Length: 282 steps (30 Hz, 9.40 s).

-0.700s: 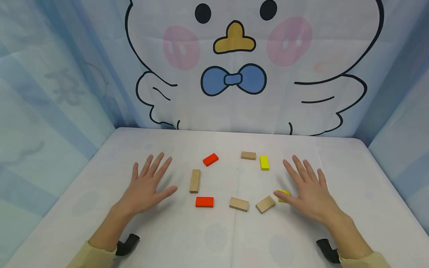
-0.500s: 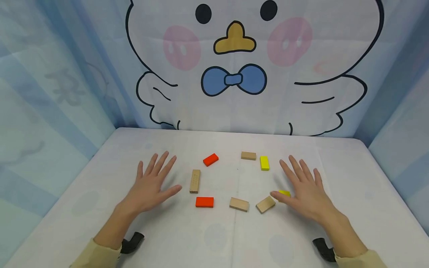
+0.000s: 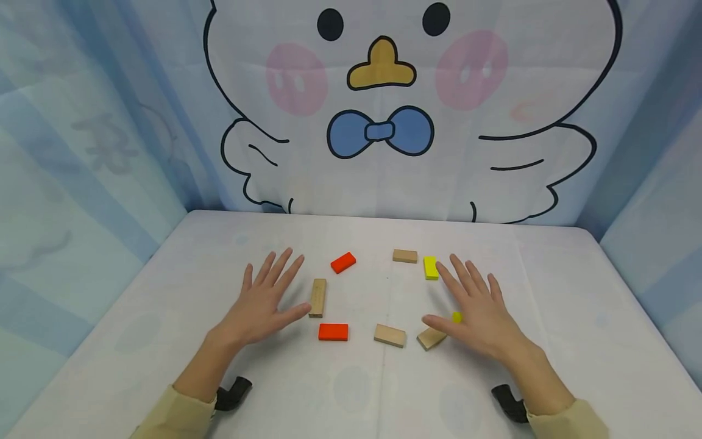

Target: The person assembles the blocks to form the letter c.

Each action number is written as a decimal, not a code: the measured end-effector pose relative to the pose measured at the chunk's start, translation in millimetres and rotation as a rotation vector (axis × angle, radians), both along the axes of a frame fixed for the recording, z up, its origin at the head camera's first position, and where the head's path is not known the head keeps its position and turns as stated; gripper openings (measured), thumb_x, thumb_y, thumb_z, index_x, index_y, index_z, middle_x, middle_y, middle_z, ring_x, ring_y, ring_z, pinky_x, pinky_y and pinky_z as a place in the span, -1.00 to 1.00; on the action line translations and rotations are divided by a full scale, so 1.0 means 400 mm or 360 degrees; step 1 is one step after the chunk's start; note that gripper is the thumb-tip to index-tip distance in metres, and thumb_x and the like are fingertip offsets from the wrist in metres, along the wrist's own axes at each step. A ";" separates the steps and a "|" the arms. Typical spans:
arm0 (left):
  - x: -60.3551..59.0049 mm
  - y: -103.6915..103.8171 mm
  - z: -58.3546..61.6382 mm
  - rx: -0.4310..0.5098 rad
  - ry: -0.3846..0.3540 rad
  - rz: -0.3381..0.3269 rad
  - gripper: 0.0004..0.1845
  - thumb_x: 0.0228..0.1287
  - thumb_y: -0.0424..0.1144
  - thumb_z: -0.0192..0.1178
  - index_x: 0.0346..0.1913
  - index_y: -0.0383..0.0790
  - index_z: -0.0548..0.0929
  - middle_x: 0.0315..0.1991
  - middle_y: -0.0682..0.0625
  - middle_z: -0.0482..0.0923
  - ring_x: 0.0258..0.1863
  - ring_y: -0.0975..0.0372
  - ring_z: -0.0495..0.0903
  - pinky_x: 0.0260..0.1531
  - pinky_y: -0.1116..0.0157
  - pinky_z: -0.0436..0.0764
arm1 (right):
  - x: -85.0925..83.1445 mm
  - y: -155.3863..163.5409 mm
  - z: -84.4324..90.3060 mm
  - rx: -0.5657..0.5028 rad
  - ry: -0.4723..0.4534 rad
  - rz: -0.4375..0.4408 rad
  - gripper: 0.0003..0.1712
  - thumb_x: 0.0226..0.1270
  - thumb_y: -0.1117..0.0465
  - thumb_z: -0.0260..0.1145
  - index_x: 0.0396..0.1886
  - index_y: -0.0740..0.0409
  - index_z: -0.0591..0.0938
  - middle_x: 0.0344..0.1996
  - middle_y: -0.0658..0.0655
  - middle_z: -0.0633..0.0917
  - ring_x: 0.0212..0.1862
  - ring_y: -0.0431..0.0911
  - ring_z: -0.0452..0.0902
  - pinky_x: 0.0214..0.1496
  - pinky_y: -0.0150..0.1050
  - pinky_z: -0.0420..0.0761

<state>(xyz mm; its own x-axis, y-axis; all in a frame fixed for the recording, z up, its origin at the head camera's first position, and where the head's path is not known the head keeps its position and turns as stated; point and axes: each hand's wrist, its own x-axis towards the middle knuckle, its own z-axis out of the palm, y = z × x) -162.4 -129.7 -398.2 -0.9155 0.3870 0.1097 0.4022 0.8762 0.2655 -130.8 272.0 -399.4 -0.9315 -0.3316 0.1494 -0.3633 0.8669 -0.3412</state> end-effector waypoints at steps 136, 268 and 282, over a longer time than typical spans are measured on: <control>-0.249 0.110 -0.100 0.0557 -0.0394 -0.0459 -0.40 0.29 -0.09 0.35 0.38 -0.09 0.51 0.44 -0.02 0.37 0.45 0.16 0.27 0.51 0.07 -0.17 | -0.168 -0.305 -0.023 -0.0154 -0.0194 0.0474 -0.77 0.24 0.23 0.50 -0.13 0.00 0.68 -0.25 -0.13 0.63 -0.17 -0.14 0.49 0.00 -0.13 0.57; -0.237 0.104 -0.111 0.0584 -0.0337 -0.0440 -0.40 0.30 -0.06 0.35 0.39 -0.03 0.53 0.37 -0.02 0.45 0.39 0.06 0.27 0.43 0.02 0.14 | -0.054 -0.174 -0.004 -0.0051 -0.0099 0.0711 -0.80 0.22 0.25 0.51 -0.17 -0.02 0.71 -0.29 -0.25 0.62 -0.24 -0.26 0.51 -0.11 -0.24 0.63; -0.236 0.110 -0.113 0.0558 -0.0308 -0.0399 -0.40 0.29 -0.04 0.34 0.38 0.00 0.54 0.36 0.00 0.45 0.38 0.06 0.28 0.40 0.01 0.20 | -0.079 -0.197 -0.007 -0.0023 -0.0060 0.0683 -0.82 0.25 0.23 0.50 -0.16 0.00 0.73 -0.25 -0.19 0.67 -0.18 -0.22 0.56 -0.06 -0.20 0.64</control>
